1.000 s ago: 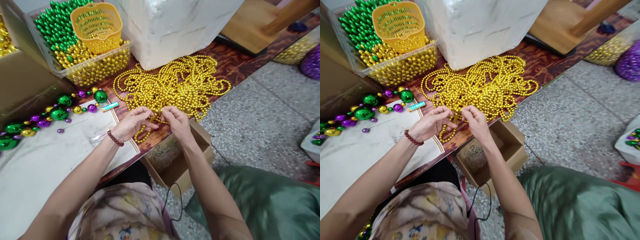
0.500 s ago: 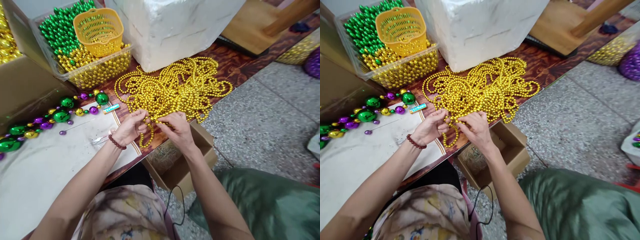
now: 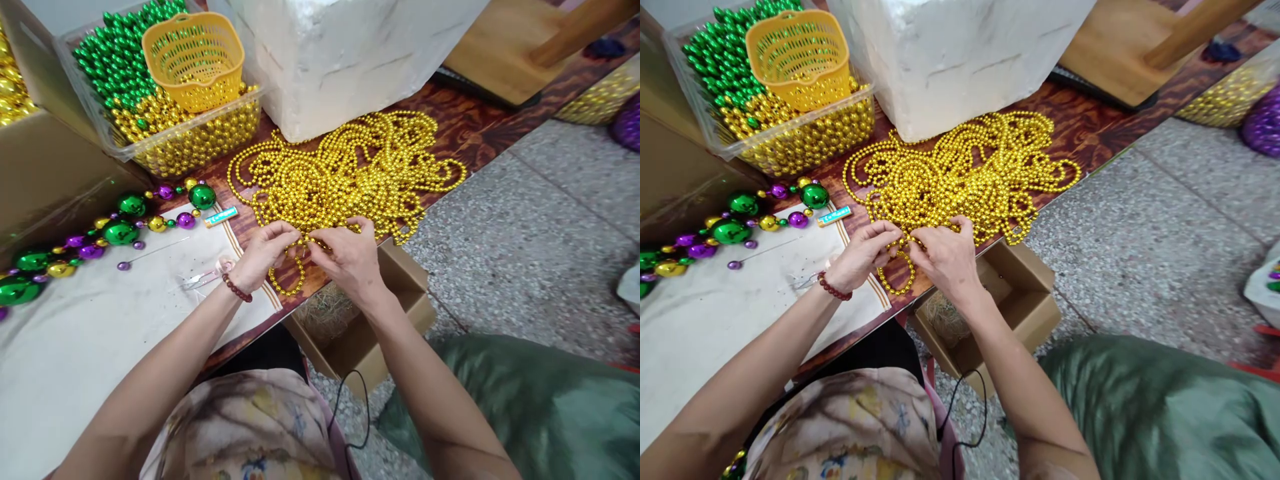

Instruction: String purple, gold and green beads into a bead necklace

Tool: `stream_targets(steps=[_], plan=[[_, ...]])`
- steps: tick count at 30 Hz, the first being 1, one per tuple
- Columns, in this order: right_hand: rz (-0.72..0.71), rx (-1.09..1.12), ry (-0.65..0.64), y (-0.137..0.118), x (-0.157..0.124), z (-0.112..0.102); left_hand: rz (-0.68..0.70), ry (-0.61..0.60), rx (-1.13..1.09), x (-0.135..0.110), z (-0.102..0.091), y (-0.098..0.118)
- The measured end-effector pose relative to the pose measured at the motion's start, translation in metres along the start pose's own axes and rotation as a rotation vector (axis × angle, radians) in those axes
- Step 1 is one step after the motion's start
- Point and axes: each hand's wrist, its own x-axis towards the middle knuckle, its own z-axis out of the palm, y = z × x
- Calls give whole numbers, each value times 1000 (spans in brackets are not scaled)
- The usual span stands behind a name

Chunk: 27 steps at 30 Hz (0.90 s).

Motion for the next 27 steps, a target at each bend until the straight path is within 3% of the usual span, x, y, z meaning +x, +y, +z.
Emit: stream_targets(steps=[6,11,14,22,27], plan=[[-15,28,-12,1,2,1,-12,-61,87,2,-3,1],[-51,95,98,4,-4,7,-63,-137,-13,0,-7,5],[-41,105,100,5,-5,11,-109,-181,-90,-1,-13,4],[-38,30,28,2,-2,16,-206,-212,2,-7,-27,0],[12,-83,86,8,3,18,-198,-138,-32,-16,-46,1]])
